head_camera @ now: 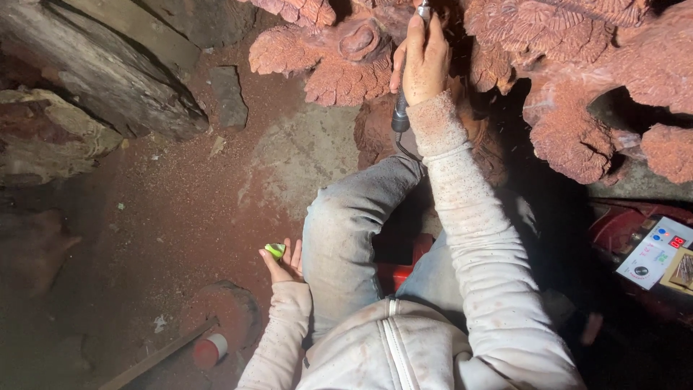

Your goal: Carving intricate details into a large wooden sculpture using a handheld rotary tool.

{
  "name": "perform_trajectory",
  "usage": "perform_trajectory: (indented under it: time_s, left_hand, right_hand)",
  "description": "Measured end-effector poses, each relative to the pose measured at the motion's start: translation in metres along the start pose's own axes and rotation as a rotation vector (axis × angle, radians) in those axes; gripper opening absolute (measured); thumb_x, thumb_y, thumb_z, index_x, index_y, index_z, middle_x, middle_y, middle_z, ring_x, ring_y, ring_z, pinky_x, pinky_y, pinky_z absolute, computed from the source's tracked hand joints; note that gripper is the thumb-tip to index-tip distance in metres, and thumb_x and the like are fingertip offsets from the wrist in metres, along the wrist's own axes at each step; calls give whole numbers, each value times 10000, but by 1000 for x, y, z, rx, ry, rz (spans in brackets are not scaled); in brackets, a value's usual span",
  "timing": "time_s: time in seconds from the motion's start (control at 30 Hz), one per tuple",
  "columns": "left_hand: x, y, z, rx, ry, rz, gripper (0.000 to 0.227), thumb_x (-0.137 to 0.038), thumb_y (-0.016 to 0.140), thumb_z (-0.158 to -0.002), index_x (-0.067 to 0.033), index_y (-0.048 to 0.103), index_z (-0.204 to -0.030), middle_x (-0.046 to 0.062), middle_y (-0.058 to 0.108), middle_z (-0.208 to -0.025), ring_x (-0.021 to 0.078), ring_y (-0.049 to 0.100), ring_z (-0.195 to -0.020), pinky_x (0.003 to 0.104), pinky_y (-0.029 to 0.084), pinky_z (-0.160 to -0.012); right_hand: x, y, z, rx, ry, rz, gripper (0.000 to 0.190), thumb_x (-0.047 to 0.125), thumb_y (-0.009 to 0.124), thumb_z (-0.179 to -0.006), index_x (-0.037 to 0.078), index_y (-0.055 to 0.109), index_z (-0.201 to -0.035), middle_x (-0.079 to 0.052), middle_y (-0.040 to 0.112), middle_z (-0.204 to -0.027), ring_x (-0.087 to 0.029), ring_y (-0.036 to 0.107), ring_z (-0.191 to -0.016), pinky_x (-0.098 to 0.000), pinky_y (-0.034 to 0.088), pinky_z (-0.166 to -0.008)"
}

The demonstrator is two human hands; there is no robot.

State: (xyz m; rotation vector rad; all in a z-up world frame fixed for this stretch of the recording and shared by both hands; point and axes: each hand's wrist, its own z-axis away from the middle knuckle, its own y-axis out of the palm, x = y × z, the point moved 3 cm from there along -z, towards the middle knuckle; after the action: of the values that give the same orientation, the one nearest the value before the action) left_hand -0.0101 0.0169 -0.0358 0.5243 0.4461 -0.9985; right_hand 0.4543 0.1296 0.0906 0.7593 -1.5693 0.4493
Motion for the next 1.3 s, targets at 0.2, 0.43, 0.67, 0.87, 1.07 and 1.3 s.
perform_trajectory:
  time_s: [0.2, 0.43, 0.67, 0.87, 1.07, 1.3]
  left_hand:
    - [-2, 5, 5, -3, 3, -16, 865, -780, 428, -837, -116, 568, -1374, 191, 617, -1375, 257, 620, -1244, 334, 501, -1031]
    - [-2, 6, 6, -2, -14, -6, 840, -782, 438, -836, -134, 589, -1348, 194, 615, -1376, 254, 615, -1241, 334, 499, -1029]
    - [-4, 7, 8, 9, -8, -20, 868, -779, 439, -820, -122, 564, -1373, 193, 599, -1403, 259, 597, -1273, 337, 478, -1062]
    - [-6, 12, 15, 15, -7, 4, 861, -765, 450, -822, -115, 552, -1378, 204, 578, -1431, 260, 575, -1322, 336, 465, -1095]
    - [-2, 8, 8, 41, 2, 26, 774, -741, 463, -867, -115, 581, -1306, 151, 613, -1358, 241, 581, -1324, 353, 466, -1101]
    - [-4, 17, 19, 38, -5, -23, 807, -764, 430, -847, -128, 579, -1322, 189, 584, -1423, 258, 570, -1336, 349, 453, -1104]
  right_hand:
    - [3, 6, 7, -14, -3, 14, 382, 293, 443, -1113, 135, 512, -1455, -16, 590, -602, -128, 472, -337, -253, 390, -268]
    - [-6, -4, -4, -1, 12, -40, 444, 324, 398, -1107, 105, 536, -1467, -28, 580, -589, -142, 509, -329, -260, 367, -259]
    - [6, -8, -2, -1, 27, -46, 439, 343, 425, -1094, 92, 553, -1430, -25, 564, -587, -129, 484, -340, -258, 374, -270]
    - [14, -8, 7, -9, 37, 9, 426, 336, 429, -1107, 155, 541, -1477, -15, 569, -595, -117, 469, -339, -248, 370, -268]
    - [39, -22, 16, -55, -70, -81, 386, 304, 410, -1104, 68, 587, -1353, -44, 552, -599, -144, 457, -346, -269, 353, -285]
    - [59, -28, 29, -45, -92, -130, 376, 304, 402, -1105, 63, 579, -1335, -36, 535, -624, -142, 437, -362, -274, 363, -306]
